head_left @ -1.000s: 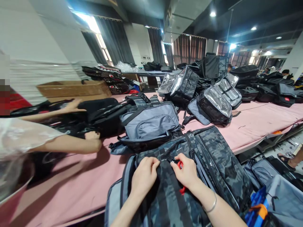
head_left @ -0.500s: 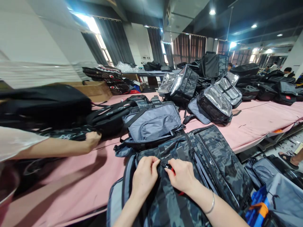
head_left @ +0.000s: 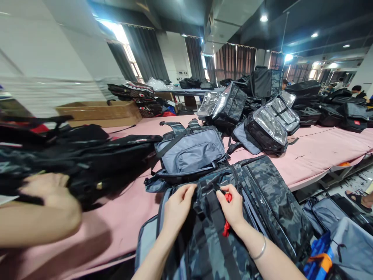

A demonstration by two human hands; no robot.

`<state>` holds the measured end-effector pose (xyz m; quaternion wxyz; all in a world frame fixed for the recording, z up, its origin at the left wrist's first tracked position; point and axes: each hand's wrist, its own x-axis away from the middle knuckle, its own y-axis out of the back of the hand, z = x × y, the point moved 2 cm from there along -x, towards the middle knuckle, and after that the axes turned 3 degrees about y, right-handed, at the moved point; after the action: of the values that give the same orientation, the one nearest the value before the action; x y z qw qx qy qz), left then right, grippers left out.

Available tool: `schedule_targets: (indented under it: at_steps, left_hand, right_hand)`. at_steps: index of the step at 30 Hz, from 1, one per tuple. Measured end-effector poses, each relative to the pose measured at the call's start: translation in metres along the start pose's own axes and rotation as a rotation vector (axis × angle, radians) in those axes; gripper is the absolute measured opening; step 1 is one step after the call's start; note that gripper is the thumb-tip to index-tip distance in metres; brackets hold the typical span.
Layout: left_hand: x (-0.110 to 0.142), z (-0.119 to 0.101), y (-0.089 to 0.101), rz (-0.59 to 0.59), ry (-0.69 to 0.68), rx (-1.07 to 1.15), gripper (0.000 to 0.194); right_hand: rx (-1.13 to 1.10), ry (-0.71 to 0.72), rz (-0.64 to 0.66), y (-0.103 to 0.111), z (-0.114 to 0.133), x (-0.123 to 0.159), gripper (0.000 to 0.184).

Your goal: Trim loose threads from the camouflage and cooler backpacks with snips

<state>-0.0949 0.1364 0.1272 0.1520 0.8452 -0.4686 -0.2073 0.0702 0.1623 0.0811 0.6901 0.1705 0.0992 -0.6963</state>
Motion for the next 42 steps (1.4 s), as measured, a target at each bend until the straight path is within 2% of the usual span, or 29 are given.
schedule_targets:
  at_steps: [4, 7, 11, 15, 17, 22, 28, 34, 38, 40, 42]
  left_hand:
    - [-0.014, 0.002, -0.012, 0.058, 0.040, 0.055, 0.035]
    - [-0.014, 0.005, -0.017, 0.031, 0.061, 0.118, 0.036]
    - [-0.009, 0.004, -0.011, -0.030, 0.069, 0.221, 0.036]
    - [-0.005, -0.004, 0.002, 0.016, 0.031, 0.219, 0.034]
    - [-0.004, -0.008, 0.007, 0.058, -0.027, 0.119, 0.036]
    - [-0.006, -0.008, 0.005, 0.212, -0.264, -0.411, 0.029]
    - [-0.010, -0.008, 0.008, 0.110, -0.243, -0.430, 0.042]
    - [-0.025, -0.015, -0.008, 0.012, -0.192, -0.581, 0.031]
    - [-0.025, -0.012, -0.009, -0.034, -0.237, -0.567, 0.029]
    - [-0.013, -0.004, -0.003, -0.041, -0.271, -0.542, 0.032]
    - [0.011, 0.004, 0.002, -0.021, -0.317, -0.485, 0.034]
  right_hand:
    - [-0.003, -0.001, -0.001, 0.000, -0.002, -0.001, 0.020]
    - [-0.016, -0.020, -0.006, 0.000, -0.003, -0.002, 0.019]
    - [-0.047, -0.056, -0.028, 0.001, -0.006, -0.005, 0.019]
    - [-0.081, -0.086, -0.050, 0.002, -0.008, -0.006, 0.021]
    - [-0.092, -0.089, -0.055, 0.001, -0.009, -0.006, 0.021]
    - [-0.099, -0.069, -0.079, 0.000, -0.010, -0.006, 0.019]
    - [-0.081, -0.063, -0.095, 0.000, -0.012, -0.005, 0.019]
    - [-0.099, -0.091, -0.072, -0.003, -0.006, -0.009, 0.019]
    - [-0.157, -0.088, 0.001, 0.014, 0.014, -0.009, 0.021]
    - [-0.173, -0.071, 0.053, 0.032, 0.024, -0.003, 0.021]
    - [-0.127, -0.070, 0.091, 0.057, 0.027, 0.009, 0.021]
